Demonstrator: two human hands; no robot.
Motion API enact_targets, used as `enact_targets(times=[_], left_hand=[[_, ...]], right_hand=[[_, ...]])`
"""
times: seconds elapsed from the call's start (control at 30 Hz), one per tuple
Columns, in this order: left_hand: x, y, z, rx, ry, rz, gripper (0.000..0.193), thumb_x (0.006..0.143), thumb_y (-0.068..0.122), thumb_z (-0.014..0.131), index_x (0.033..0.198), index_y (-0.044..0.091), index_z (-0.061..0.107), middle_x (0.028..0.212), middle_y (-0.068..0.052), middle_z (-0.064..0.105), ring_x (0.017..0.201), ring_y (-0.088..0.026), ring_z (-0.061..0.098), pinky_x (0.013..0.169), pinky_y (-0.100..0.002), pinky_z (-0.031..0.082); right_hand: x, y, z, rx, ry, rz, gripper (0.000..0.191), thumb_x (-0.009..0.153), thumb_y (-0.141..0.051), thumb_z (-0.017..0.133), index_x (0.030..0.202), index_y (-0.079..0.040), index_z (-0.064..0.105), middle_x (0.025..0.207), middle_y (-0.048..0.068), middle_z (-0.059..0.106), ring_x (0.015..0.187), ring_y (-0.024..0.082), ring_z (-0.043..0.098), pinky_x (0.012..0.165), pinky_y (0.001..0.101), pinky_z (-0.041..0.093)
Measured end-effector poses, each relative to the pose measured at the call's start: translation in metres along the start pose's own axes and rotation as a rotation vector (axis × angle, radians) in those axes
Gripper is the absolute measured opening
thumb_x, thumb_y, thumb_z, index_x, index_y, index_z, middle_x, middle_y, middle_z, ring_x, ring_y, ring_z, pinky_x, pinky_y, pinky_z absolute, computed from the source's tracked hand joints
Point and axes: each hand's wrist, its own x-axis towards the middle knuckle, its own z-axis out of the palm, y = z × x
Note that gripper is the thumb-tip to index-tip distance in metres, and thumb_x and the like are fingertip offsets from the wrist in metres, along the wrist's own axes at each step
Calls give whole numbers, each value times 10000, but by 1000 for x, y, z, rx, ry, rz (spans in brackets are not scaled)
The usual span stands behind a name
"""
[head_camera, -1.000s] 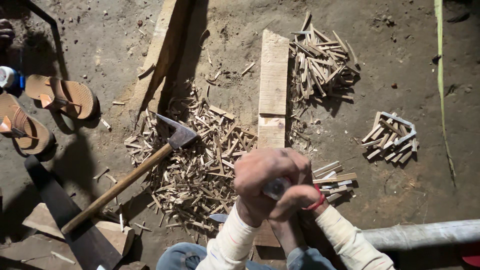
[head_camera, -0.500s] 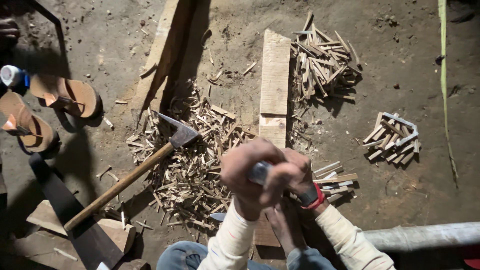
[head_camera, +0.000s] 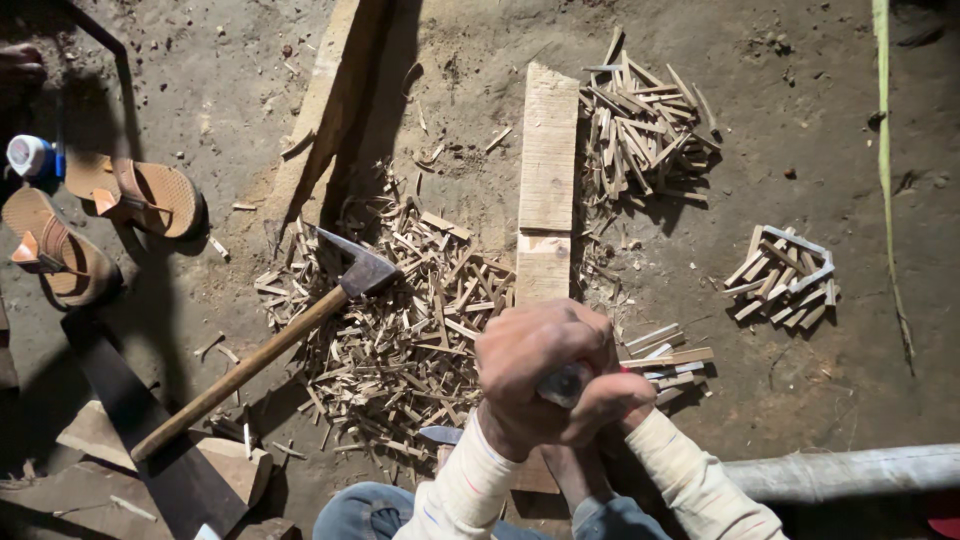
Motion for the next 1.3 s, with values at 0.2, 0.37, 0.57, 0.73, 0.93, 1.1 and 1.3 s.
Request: enact_targets(times=[0.2, 0.37, 0.57, 0.73, 0.93, 1.1, 1.3], left_hand=[[1, 6, -13, 49, 91, -57, 362, 980, 409, 747, 869, 78, 654, 719, -22, 689, 667, -131, 745, 602, -263, 607], [9, 13, -19, 13, 78, -80, 334, 1013, 356, 765, 905, 60, 656, 765, -39, 709, 788, -204, 796, 648, -274, 629], [23, 22, -9, -103, 86, -35, 396, 1000, 419, 742, 858, 59, 658, 765, -55, 746, 720, -185, 794, 682, -322, 648], [20, 37, -14, 75, 44, 6, 411, 1016, 486, 661, 913, 89, 642, 822, -39, 710, 742, -168, 753, 684, -274, 636], [-1, 10, 1, -64, 111, -38, 331, 1029, 395, 770, 889, 106, 690, 740, -20, 723, 698, -170, 778, 615, -283, 606], [-27, 3, 3, 129, 43, -52, 357, 1032, 432, 712, 887, 114, 639, 746, -26, 678, 652, -164, 679, 564, -282, 538], [-33, -36, 5, 102, 93, -64, 286, 989, 354, 718, 981, 72, 674, 873, -72, 722, 800, -176, 732, 731, -330, 617]], right_hand=[[4, 16, 7, -33, 60, 68, 368, 856, -204, 734, 1187, -51, 689, 1085, 131, 751, 980, 266, 739, 852, 363, 584], [10, 22, 8, -11, 53, 75, 365, 855, -207, 730, 1181, -49, 691, 1086, 133, 750, 983, 270, 739, 854, 365, 582], [7, -13, -8, 139, -76, 47, 361, 854, -210, 726, 1174, -46, 693, 1088, 136, 749, 987, 275, 738, 858, 366, 580], [6, -19, -13, 209, -112, 39, 357, 854, -213, 722, 1168, -44, 695, 1089, 138, 749, 990, 279, 737, 861, 368, 578], [9, -20, -13, 238, -37, 159, 354, 853, -216, 717, 1161, -42, 698, 1090, 140, 748, 993, 284, 736, 864, 370, 576], [-9, -35, -27, 236, -56, 116, 351, 852, -218, 713, 1155, -40, 700, 1091, 142, 747, 996, 288, 736, 867, 371, 574], [-5, -8, -2, 229, 62, 223, 348, 851, -221, 709, 1147, -38, 702, 1093, 144, 747, 1000, 293, 735, 870, 373, 572]])
